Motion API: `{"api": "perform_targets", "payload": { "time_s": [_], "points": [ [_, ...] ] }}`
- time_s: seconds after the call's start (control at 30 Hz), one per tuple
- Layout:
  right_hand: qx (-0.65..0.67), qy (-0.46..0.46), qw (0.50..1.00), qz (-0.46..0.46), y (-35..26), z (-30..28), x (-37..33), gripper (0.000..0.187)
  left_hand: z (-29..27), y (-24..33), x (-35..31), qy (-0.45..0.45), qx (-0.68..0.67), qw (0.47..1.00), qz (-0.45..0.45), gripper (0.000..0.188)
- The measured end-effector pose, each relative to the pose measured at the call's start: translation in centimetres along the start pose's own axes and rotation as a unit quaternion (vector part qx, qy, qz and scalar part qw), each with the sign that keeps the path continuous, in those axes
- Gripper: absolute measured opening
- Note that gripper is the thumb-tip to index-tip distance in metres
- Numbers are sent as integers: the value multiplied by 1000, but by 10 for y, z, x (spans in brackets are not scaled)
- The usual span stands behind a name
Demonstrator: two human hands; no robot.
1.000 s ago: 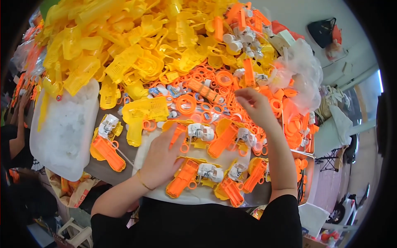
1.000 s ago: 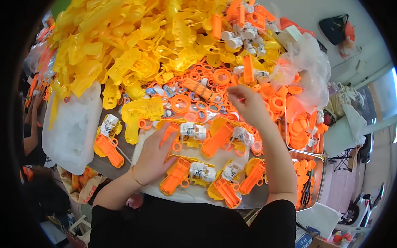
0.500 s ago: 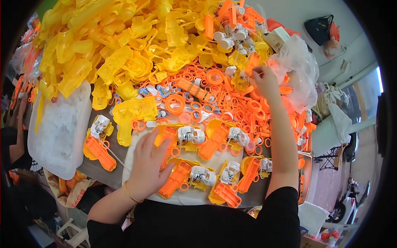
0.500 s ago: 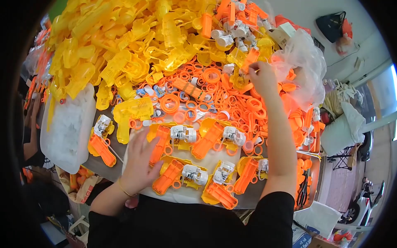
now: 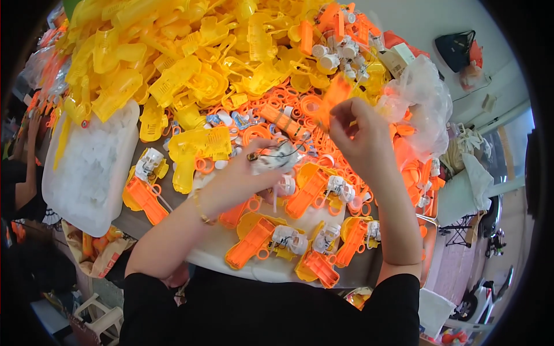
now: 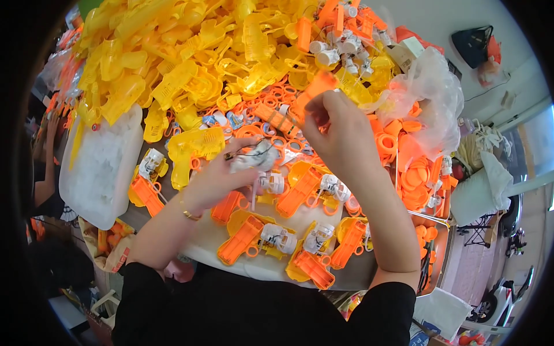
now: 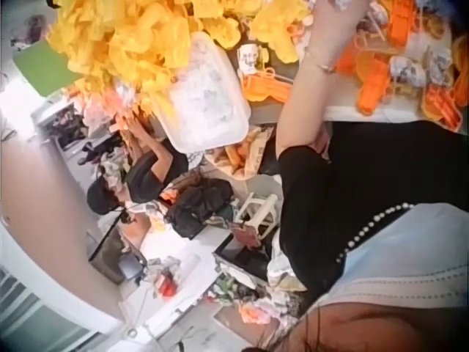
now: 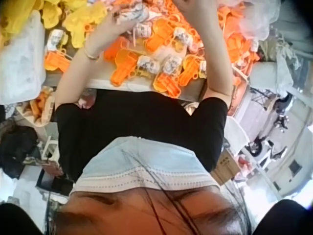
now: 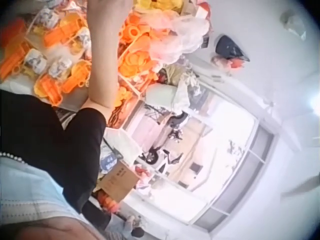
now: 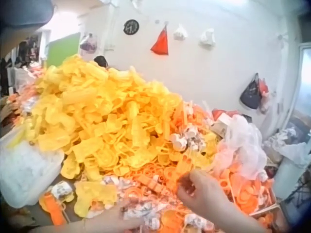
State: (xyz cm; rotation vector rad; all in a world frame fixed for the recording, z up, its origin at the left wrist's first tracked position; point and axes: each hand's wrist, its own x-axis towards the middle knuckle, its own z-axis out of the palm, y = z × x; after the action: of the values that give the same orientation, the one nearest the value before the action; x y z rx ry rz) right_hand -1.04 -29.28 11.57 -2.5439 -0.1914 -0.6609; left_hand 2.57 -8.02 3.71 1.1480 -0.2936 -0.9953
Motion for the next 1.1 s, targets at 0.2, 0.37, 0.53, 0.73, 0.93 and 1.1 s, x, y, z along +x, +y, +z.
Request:
{"api": "perform_targets", "payload": {
  "time_s": [0.2,0.37,0.53,0.73,0.93,1.1],
  "points": [
    [58,-225,964,129,27,57,-51,19,-33,-13,-10,203,362,898,149,42],
    [-82,-290,953,26,25,54,-38,16,-44,-12,-7,261,541,785,147,36],
    [-199,-358,905,-115,40,64,-20,18,-42,-8,-7,231,526,784,234,44],
    [-194,-306,903,-230,42,64,5,17,-53,-15,6,222,224,923,221,38],
    [80,-295,952,12,4,45,38,13,-72,10,-21,203,35,956,211,37],
    [442,-326,825,135,-12,72,38,20,-96,24,-46,145,-73,964,211,34]
  ]
}}
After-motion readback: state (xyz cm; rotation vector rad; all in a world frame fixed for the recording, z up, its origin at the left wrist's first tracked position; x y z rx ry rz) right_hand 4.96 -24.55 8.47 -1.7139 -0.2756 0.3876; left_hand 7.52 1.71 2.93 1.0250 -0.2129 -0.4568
